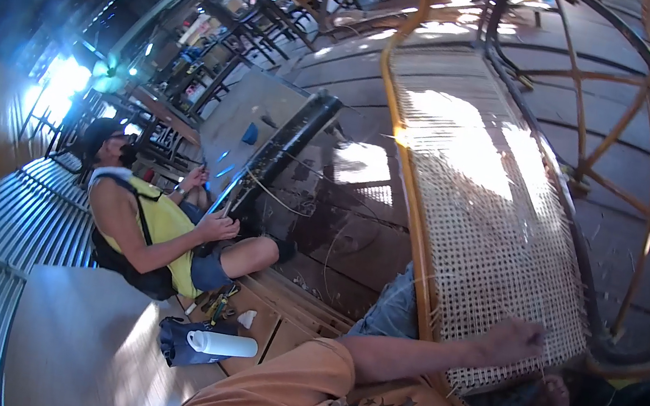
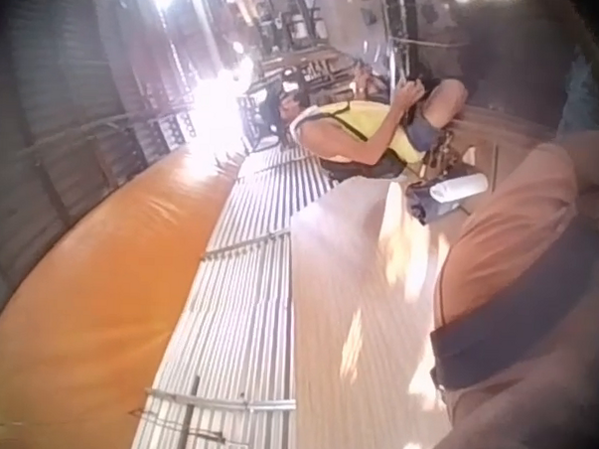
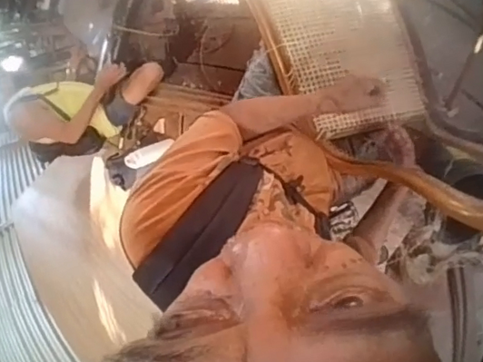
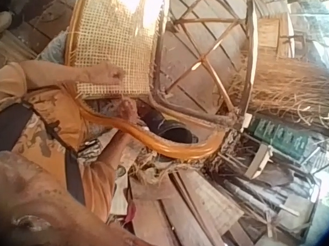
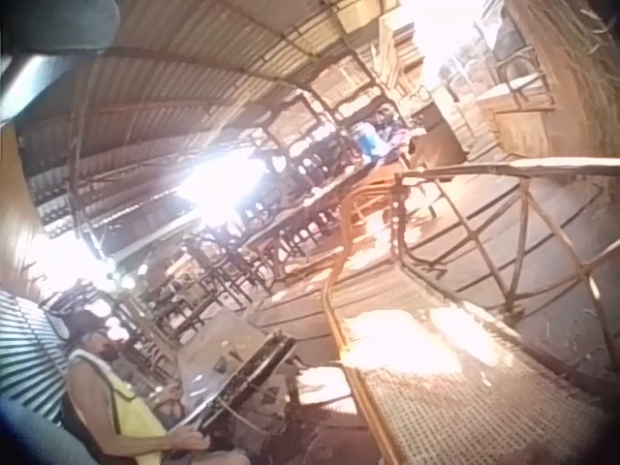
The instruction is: Repairing the seat of a rattan chair by weaving cane strips through the frame.
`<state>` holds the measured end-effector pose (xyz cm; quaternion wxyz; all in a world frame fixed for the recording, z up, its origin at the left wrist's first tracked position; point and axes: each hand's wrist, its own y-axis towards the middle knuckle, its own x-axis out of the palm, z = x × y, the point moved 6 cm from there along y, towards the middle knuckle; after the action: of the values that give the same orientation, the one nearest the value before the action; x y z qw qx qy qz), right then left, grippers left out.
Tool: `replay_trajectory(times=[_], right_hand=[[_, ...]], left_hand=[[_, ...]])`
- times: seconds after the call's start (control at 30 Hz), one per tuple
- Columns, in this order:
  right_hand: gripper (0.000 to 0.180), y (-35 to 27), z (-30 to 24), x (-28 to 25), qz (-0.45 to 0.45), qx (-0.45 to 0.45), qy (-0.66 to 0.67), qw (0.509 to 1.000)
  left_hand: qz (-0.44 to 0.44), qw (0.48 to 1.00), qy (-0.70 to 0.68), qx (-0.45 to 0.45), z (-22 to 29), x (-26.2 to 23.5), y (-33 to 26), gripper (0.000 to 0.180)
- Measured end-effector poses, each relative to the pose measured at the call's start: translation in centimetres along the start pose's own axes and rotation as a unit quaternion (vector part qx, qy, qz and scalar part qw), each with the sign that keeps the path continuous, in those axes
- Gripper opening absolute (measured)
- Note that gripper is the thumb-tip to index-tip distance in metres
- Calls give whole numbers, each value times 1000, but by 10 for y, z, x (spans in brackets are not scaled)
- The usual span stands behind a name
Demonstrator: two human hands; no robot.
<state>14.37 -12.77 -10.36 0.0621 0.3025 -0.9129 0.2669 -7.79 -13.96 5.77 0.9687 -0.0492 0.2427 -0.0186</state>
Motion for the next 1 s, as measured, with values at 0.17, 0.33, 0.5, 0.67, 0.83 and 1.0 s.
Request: replay_trajectory(times=[0.17,0.33,0.5,0.67,0.83,1.0], right_hand=[[22,-12,-72,2,-93,6,-309,946],[18,-13,-61,28,-94,65,-302,946],[15,-14,-65,33,-40,-6,-293,955],[13,-6,-58,36,16,-54,-269,962],[11,-10,-39,23,97,75,-82,989],[14,-7,-41,23,125,35,-6,992]], left_hand=[[57,980,-36,-188,-32,-71,-55,25],[87,951,12,-297,-64,-97,-104,25],[220,933,-11,-286,-85,-122,-111,20],[275,919,-60,-275,-92,-138,-110,14],[305,915,-9,-265,-93,-149,-105,14],[315,904,-8,-289,-102,-157,-107,15]])
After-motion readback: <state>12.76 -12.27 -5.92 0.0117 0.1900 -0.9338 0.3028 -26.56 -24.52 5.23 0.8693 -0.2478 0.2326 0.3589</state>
